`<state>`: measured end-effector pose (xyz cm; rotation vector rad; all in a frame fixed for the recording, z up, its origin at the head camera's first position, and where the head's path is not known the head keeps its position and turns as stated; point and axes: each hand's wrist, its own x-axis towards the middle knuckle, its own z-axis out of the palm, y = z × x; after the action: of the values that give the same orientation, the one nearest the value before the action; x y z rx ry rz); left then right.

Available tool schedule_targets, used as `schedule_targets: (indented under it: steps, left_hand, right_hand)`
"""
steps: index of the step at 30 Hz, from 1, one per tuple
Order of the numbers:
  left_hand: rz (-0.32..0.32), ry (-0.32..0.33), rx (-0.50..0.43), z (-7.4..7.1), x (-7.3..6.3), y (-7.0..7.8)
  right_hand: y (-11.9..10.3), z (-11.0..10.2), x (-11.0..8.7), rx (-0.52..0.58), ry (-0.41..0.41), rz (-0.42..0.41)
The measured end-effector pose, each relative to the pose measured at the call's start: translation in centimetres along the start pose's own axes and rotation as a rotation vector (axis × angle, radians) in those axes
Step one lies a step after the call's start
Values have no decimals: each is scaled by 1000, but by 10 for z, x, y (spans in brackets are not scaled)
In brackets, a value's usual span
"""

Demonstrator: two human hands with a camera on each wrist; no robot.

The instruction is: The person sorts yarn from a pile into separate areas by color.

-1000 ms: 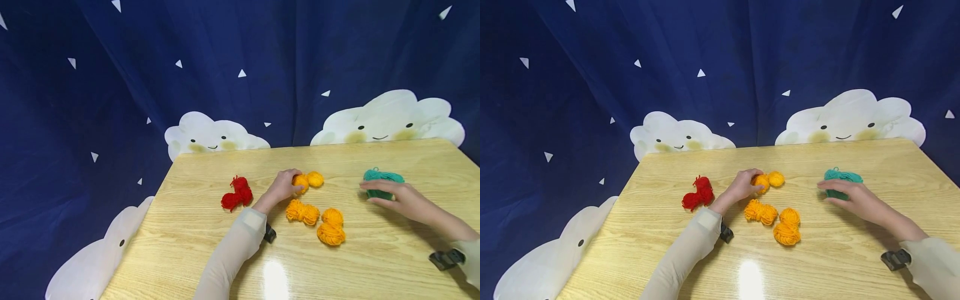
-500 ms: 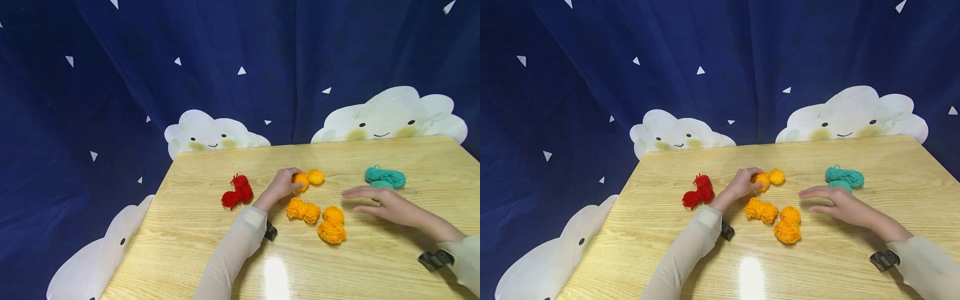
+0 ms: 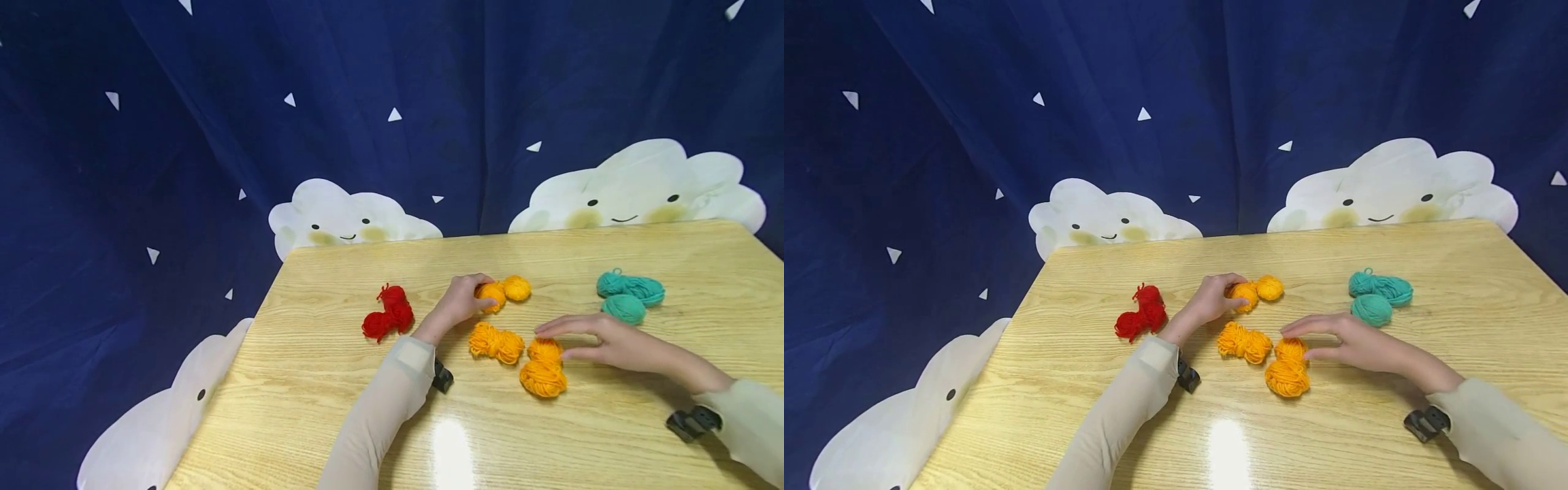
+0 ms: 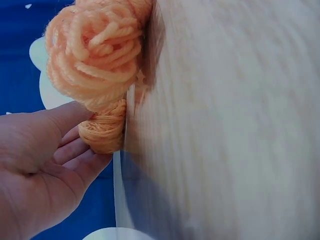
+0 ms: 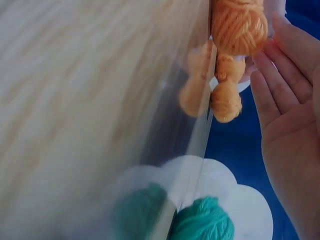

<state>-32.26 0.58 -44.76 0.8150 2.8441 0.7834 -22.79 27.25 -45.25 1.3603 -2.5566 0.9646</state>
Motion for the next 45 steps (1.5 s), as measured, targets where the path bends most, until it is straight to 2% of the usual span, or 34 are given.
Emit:
schedule_targets:
  steps: [7, 10, 19, 27, 33, 39, 45]
  left_hand:
    - [2, 2, -25, 1, 0, -3]
    - [-1, 3, -33, 1, 0, -4]
    - [-22, -3, -72, 0, 0, -5]
    - [-27, 0, -87, -1, -2, -6]
    - [-30, -2, -91, 0, -3, -7]
    - [-32, 7, -88, 0, -3, -8]
    - [-31, 3, -107, 0, -2, -9]
  right_hand:
    - [-1, 4, 4, 48, -126, -14]
    - [0, 4, 5, 37, -148, -17]
    - [1, 5, 8, 25, -193, 64]
    - [4, 5, 7, 118, -161, 104]
    - [5, 4, 5, 170, -125, 168]
    - [10, 3, 3, 268, -92, 160]
    - [14, 2, 1, 258, -75, 177]
